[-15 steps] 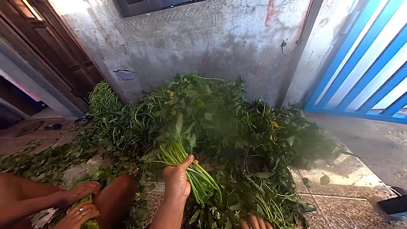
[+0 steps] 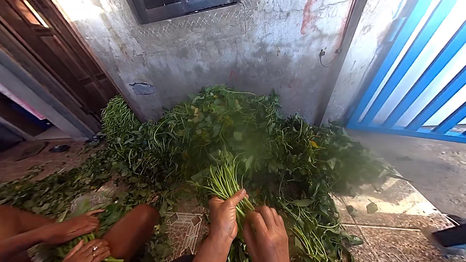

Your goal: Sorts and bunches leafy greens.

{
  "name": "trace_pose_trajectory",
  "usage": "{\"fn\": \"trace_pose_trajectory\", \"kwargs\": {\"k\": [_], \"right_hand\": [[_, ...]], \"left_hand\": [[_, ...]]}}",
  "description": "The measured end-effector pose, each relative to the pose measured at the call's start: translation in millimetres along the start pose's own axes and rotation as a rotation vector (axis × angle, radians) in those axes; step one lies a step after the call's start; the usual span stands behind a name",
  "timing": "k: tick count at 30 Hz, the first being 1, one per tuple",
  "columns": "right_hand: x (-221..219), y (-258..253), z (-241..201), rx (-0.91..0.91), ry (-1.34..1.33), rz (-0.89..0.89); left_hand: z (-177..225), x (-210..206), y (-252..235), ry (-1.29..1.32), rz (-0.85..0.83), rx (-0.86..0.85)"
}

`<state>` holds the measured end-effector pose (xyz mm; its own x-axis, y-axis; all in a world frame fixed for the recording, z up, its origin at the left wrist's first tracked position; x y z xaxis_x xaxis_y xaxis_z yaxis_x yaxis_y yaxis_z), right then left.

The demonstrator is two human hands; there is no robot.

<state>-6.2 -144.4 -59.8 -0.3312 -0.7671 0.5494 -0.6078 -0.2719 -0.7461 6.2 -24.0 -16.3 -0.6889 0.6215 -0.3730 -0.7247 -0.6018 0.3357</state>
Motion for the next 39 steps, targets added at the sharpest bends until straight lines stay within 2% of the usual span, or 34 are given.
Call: {"fn": "trace_pose_trajectory", "kwargs": {"k": [4,6,12,19,25,33,39], "right_hand": [[21.4,5.2,-26.1,-0.242,-0.427,-0.225],[20.2,8.7,-27.9,-0.333,-0.537,-0.26],[3.0,14.6,-22.2,-0.25,-0.335,-0.116],[-9.2,12.4,-22.1,-0.28,-0.356,-0.039],[-5.6,21.2,-19.6,-0.229,-0.467,-0.145],[-10.9,21.9,-20.5,-0.368,-0.666,-0.204],[-3.1,11.6,-19.6,-0.416,-0.718,-0.288]], "left_hand": [[3.1,0.7,0.6,-0.011,0.013,0.043],[4.7,0.7,0.8,-0.019,0.003,0.039],[9.9,2.7,2.7,-0.036,-0.027,0.07],[2.4,-1.0,6.4,-0.051,-0.012,0.032],[5.0,0.7,0.8,-0.03,0.057,0.048],[11.7,1.2,0.9,0.004,0.083,0.049],[12.0,2.0,0.7,0.002,0.022,0.03]]}}
Point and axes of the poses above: each hand's wrist, its own y-axis away from the middle knuckle, its own x-axis out of the back of the hand, z = x × y, the point moved 2 cm from there along -y, towards the middle knuckle, and after that the axes turned 6 degrees about x, right-handed, at the moved point
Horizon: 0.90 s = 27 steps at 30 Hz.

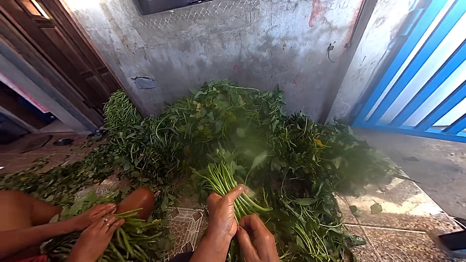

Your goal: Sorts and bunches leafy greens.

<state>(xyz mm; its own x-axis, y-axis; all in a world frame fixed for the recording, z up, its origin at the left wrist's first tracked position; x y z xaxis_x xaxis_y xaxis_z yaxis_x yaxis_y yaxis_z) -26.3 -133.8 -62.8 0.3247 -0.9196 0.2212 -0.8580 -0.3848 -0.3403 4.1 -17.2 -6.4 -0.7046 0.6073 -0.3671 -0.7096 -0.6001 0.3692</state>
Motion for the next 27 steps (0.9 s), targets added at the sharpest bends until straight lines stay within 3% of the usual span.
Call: {"fn": "trace_pose_trajectory", "kwargs": {"k": [12,17,22,27], "right_hand": [[59.2,-59.2,-39.4,-0.31,-0.541,0.091],[76.2,-72.8,-58.4,-0.072,-0.546,0.214],[85.9,-85.8,-68.0,0.008,-0.528,0.299],[87.3,-77.9,-56.0,0.135,-0.259,0.331]], "left_hand": [[1.1,-1.4,1.5,-0.039,-0.19,0.223],[-2.5,1.3,2.5,-0.128,-0.242,0.291],[-7.4,2.7,4.4,-0.218,-0.201,0.316],[-6.7,1.6,2.5,-0.139,-0.123,0.266]]}}
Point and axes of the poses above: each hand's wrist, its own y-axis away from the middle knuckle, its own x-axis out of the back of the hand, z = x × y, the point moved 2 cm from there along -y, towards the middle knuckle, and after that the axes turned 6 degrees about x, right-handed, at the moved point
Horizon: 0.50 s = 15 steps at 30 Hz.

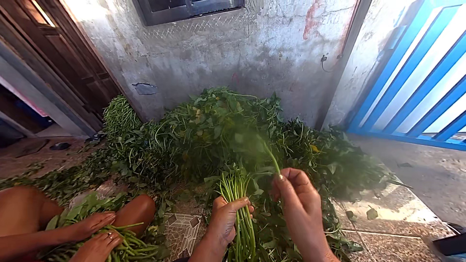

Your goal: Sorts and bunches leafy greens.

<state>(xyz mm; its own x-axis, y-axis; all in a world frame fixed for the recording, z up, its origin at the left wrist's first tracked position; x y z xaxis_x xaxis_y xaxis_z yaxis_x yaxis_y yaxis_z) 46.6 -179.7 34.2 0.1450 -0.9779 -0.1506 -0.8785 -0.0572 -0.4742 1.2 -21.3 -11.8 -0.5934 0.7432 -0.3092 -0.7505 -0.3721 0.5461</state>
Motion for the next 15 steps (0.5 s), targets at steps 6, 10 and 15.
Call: {"fn": "trace_pose_trajectory", "kwargs": {"k": [6,10,15], "right_hand": [[-4.0,68.0,62.9,0.015,0.277,-0.236],[-6.8,86.1,70.6,-0.014,0.334,-0.223],[-7.5,93.2,67.6,-0.028,0.356,-0.242]], "left_hand": [[0.4,-1.9,-0.6,0.032,0.021,-0.089],[-0.4,0.4,-3.1,0.044,0.011,-0.093],[3.3,-0.2,-2.0,0.103,0.007,-0.091]]}}
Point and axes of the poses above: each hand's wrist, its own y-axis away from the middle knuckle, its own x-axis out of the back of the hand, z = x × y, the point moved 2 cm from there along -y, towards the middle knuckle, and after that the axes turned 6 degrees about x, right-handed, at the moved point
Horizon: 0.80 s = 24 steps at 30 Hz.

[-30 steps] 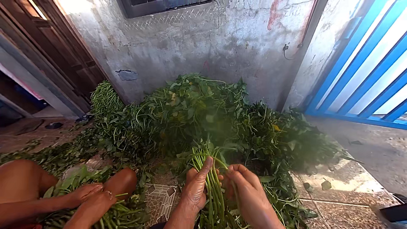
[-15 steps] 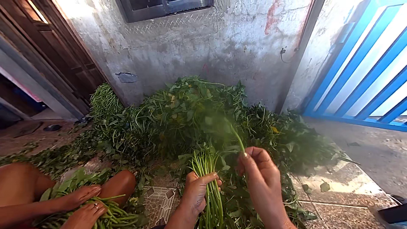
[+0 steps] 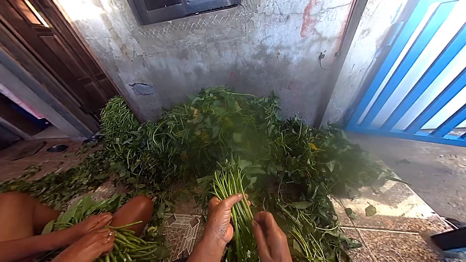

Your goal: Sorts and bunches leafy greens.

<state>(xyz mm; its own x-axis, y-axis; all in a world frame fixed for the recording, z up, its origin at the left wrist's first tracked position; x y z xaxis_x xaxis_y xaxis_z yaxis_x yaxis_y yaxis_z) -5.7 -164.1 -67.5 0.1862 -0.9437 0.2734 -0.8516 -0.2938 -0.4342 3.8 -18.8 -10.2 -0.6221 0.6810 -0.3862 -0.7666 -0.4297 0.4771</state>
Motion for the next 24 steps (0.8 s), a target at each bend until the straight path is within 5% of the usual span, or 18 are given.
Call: {"fn": "trace_pose_trajectory", "kwargs": {"k": [8,14,19,22,24], "right_hand": [[3.3,-23.8,-0.3,-0.013,0.024,0.163],[-6.3,-61.2,-14.6,-0.299,-0.429,0.386],[-10.1,-58.7,-11.9,-0.289,-0.518,0.165],[5.3,-54.7,22.9,-0.375,-0.526,0.078],[27.3,-42.0,83.6,-0.445,-0.275,0.131]], "left_hand": [[-12.9,-2.7,3.6,-0.175,-0.045,-0.154],[-28.5,-7.4,10.4,-0.276,-0.304,-0.239],[-28.6,-2.7,10.0,-0.214,-0.3,-0.155],[-18.5,2.9,4.4,-0.223,-0.269,-0.141],[-7.1,6.9,1.6,-0.172,-0.229,-0.121]]}}
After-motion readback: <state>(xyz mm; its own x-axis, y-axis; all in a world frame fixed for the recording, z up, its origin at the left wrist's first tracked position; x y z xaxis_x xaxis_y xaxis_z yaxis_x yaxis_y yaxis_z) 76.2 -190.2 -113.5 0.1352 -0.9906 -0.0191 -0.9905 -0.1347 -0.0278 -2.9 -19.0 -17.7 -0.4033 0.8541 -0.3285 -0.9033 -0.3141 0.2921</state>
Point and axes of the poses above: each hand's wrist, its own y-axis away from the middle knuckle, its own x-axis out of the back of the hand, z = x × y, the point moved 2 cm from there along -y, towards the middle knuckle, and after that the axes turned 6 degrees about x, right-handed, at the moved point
